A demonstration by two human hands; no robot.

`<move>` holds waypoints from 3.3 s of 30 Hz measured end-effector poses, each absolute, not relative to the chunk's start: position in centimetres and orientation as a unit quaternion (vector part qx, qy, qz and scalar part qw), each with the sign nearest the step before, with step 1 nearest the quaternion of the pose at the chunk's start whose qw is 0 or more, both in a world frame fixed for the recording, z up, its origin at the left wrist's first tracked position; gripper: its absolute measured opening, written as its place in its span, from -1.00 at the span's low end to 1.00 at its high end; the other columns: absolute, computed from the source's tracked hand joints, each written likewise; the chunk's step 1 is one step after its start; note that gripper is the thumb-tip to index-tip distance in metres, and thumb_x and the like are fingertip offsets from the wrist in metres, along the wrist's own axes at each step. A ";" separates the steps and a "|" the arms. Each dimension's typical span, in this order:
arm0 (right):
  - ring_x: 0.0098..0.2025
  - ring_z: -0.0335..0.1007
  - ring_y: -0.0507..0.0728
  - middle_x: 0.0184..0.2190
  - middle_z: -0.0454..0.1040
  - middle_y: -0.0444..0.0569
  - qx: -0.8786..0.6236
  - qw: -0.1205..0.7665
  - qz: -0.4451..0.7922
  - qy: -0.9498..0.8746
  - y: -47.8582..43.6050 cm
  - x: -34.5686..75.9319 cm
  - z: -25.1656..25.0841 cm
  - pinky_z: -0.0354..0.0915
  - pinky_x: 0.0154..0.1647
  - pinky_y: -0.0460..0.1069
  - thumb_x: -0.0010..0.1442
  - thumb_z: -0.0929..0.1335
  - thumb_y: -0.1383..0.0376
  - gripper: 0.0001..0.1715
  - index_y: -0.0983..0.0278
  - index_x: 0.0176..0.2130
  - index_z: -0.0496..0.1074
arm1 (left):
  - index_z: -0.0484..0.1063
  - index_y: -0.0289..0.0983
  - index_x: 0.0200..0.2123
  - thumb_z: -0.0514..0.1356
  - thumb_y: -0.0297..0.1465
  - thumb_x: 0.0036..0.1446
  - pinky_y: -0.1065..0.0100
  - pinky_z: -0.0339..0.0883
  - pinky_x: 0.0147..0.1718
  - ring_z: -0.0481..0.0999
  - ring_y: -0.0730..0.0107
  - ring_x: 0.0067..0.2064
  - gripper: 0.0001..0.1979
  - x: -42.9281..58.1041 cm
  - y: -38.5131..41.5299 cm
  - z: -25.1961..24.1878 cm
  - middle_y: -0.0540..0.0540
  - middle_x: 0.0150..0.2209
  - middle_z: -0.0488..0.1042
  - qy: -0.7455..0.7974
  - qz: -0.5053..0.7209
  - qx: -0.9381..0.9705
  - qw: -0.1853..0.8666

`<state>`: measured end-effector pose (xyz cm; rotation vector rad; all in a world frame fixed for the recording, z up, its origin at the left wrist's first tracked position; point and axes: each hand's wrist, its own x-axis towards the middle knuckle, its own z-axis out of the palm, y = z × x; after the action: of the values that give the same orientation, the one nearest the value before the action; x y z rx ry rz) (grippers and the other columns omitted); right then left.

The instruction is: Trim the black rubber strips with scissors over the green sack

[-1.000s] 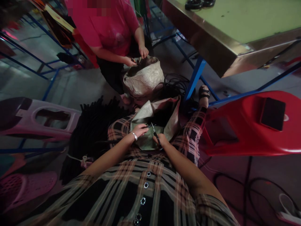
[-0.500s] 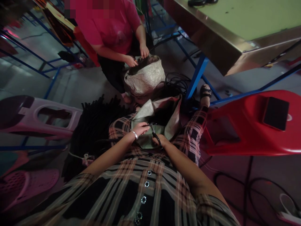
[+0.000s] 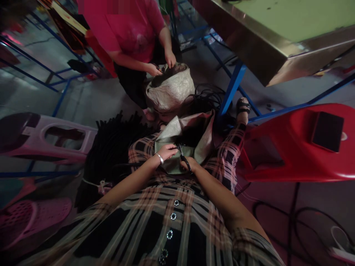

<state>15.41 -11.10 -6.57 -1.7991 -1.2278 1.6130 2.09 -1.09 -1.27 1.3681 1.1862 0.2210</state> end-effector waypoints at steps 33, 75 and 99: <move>-0.63 0.22 -0.02 -0.71 0.29 -0.10 -0.714 0.229 0.510 -0.421 -11.2 15.9 -6.4 0.09 -0.59 -0.16 0.08 0.27 0.27 -0.71 0.36 -0.58 0.37 | 0.53 -0.30 -0.38 0.16 -0.27 -0.05 0.47 0.15 -0.47 0.31 0.48 -0.49 -0.75 -0.7 0.9 -1.7 0.00 -0.55 0.43 0.502 0.091 0.747 0.425; -0.55 0.35 0.00 -0.59 0.43 -0.10 -0.667 0.243 0.592 -0.382 -10.9 15.8 -5.8 0.21 -0.50 -0.16 0.05 0.28 0.30 -0.86 0.31 -0.45 0.38 | 0.49 -0.33 -0.36 0.17 -0.26 -0.05 0.49 0.08 -0.52 0.21 0.56 -0.53 -0.74 0.4 -0.7 -1.6 0.05 -0.57 0.34 0.475 0.115 0.715 0.501; -0.58 0.26 -0.01 -0.66 0.33 -0.09 -0.722 0.261 0.496 -0.404 -11.1 16.4 -7.7 0.11 -0.58 -0.16 0.04 0.25 0.24 -0.71 0.34 -0.60 0.35 | 0.48 -0.37 -0.31 0.20 -0.28 -0.09 0.49 0.02 -0.64 0.15 0.63 -0.66 -0.71 -0.3 -0.1 -2.9 0.08 -0.64 0.30 0.523 0.111 0.655 0.534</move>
<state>16.44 -11.07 -7.73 -1.9555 -1.0940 1.3436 -0.30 -0.07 -2.87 1.5616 1.2461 0.2653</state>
